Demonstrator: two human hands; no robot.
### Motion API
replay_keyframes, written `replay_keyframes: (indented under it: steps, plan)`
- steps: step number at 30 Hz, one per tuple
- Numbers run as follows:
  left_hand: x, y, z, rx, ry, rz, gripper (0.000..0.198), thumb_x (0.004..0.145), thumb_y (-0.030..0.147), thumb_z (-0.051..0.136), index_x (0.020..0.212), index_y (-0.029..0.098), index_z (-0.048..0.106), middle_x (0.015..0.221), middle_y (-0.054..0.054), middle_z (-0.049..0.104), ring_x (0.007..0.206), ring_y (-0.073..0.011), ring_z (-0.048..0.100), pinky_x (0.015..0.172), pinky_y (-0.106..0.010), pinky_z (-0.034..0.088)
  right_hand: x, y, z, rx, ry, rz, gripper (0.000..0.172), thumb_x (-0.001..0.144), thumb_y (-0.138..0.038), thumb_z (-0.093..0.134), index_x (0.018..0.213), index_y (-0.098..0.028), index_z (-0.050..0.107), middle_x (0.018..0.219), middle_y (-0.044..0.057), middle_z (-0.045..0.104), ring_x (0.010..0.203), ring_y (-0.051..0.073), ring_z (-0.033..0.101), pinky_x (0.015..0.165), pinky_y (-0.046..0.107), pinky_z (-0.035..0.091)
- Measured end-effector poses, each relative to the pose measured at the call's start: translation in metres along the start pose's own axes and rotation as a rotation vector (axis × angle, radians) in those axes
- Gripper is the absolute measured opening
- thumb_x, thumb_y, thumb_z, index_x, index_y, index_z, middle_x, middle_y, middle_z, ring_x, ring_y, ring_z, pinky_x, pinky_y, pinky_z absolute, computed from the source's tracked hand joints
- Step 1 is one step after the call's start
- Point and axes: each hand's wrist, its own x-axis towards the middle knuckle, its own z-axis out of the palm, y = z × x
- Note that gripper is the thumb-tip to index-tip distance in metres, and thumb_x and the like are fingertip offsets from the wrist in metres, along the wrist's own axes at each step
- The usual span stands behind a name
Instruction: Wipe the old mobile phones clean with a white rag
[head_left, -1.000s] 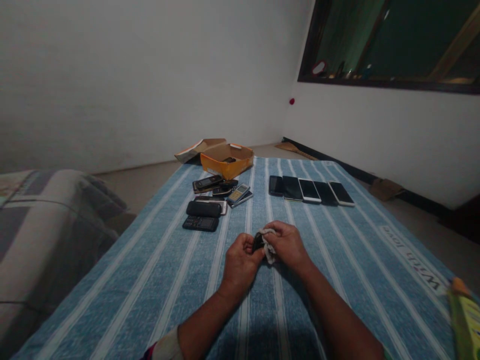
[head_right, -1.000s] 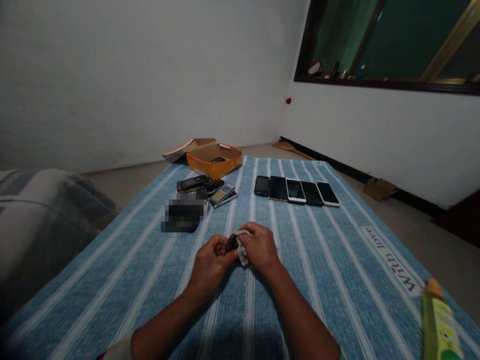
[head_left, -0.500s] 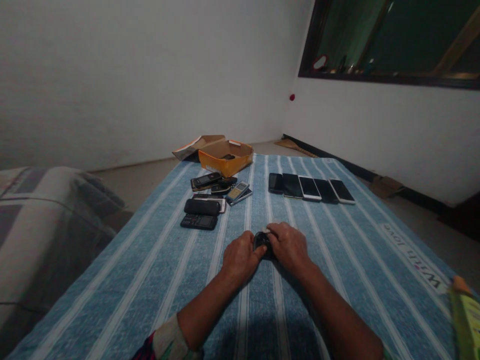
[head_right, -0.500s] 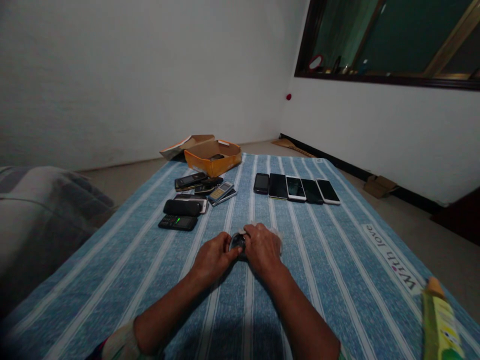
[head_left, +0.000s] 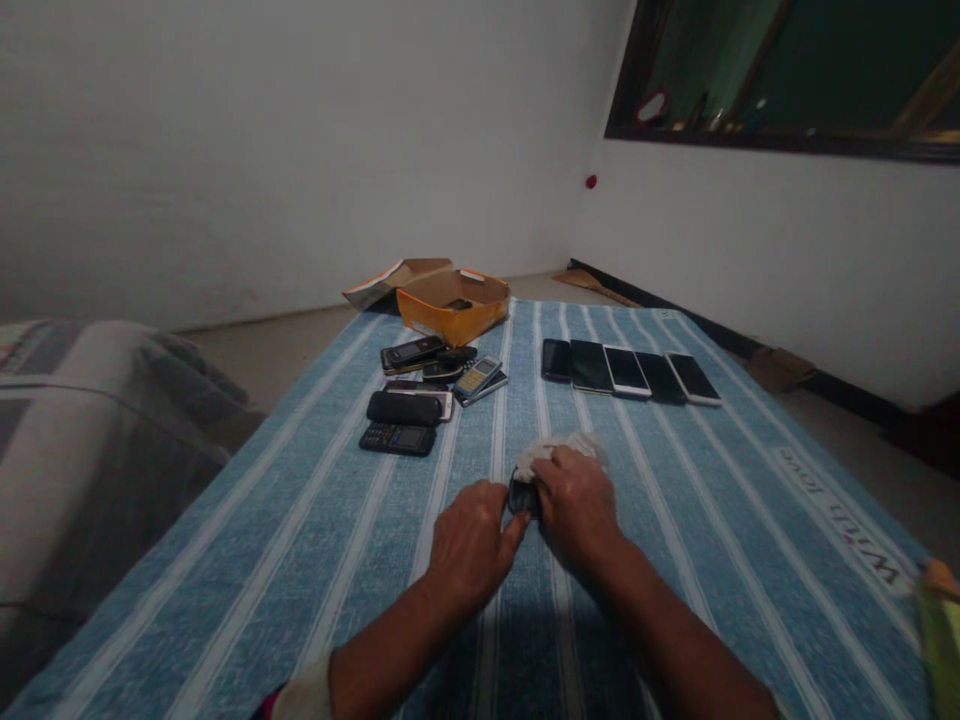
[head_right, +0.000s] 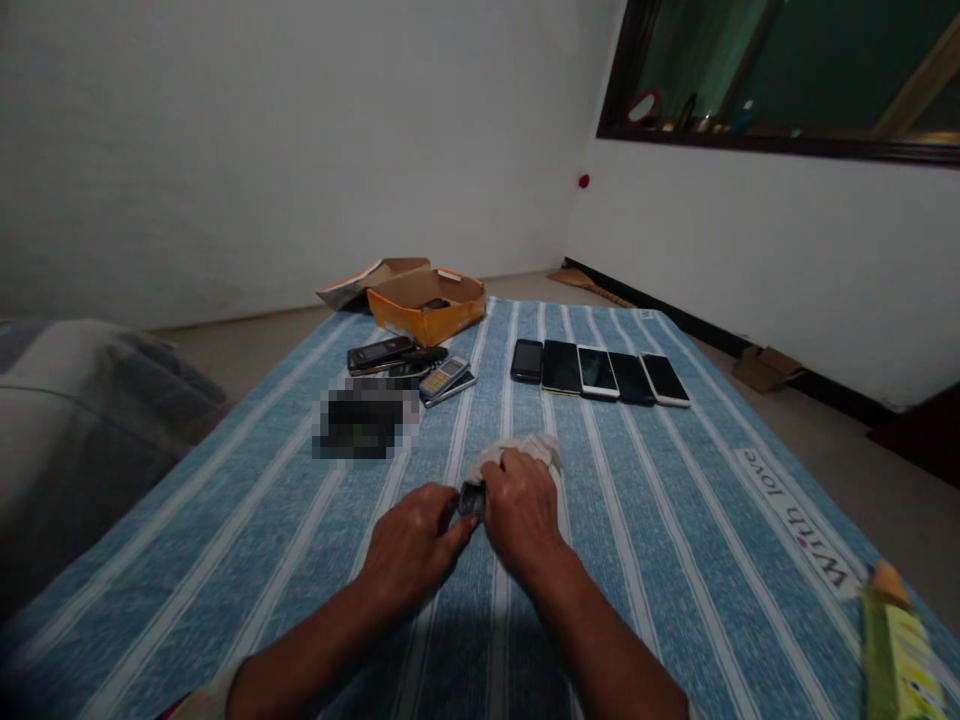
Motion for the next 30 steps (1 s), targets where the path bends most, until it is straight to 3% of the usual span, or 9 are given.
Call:
replay_keyframes:
  steps: [7, 12, 18, 26, 30]
  plan:
    - [-0.011, -0.002, 0.007, 0.050, 0.018, 0.085, 0.018, 0.092, 0.024, 0.054, 0.105, 0.016, 0.063, 0.093, -0.008, 0.065, 0.093, -0.0250, 0.061, 0.081, -0.034, 0.049, 0.001, -0.010, 0.010, -0.047, 0.019, -0.206, 0.008, 0.085, -0.014, 0.062, 0.079, -0.018, 0.066, 0.081, 0.006, 0.059, 0.078, 0.021, 0.048, 0.070, 0.034, 0.028]
    - [-0.016, 0.003, 0.011, 0.104, 0.029, 0.148, 0.025, 0.092, 0.022, 0.051, 0.114, 0.015, 0.062, 0.091, -0.009, 0.065, 0.089, -0.0262, 0.061, 0.078, -0.037, 0.051, 0.003, -0.010, 0.007, -0.041, -0.047, -0.148, 0.009, 0.088, -0.016, 0.060, 0.082, -0.018, 0.066, 0.084, 0.006, 0.057, 0.082, 0.021, 0.046, 0.070, 0.033, 0.027]
    - [-0.017, 0.004, 0.014, 0.161, 0.027, 0.200, 0.027, 0.092, 0.018, 0.047, 0.113, 0.013, 0.065, 0.087, -0.011, 0.065, 0.085, -0.0279, 0.062, 0.076, -0.041, 0.053, 0.003, -0.011, -0.001, -0.050, -0.108, -0.141, 0.010, 0.089, -0.021, 0.056, 0.090, -0.018, 0.066, 0.090, 0.008, 0.057, 0.086, 0.024, 0.045, 0.075, 0.036, 0.029]
    - [-0.016, 0.007, 0.009, 0.171, -0.019, 0.225, 0.024, 0.091, 0.016, 0.049, 0.107, 0.011, 0.066, 0.088, -0.013, 0.066, 0.087, -0.0301, 0.062, 0.078, -0.044, 0.054, 0.000, -0.007, -0.001, 0.045, -0.131, -0.156, 0.016, 0.090, -0.019, 0.050, 0.088, -0.019, 0.067, 0.092, 0.007, 0.055, 0.090, 0.023, 0.045, 0.082, 0.036, 0.031]
    - [-0.017, 0.007, 0.008, 0.176, -0.028, 0.208, 0.028, 0.094, 0.016, 0.045, 0.115, 0.010, 0.063, 0.091, -0.013, 0.066, 0.089, -0.0300, 0.062, 0.080, -0.045, 0.052, 0.002, -0.006, 0.000, 0.054, -0.122, -0.136, 0.019, 0.091, -0.018, 0.048, 0.089, -0.018, 0.067, 0.093, 0.007, 0.055, 0.092, 0.023, 0.045, 0.085, 0.037, 0.031]
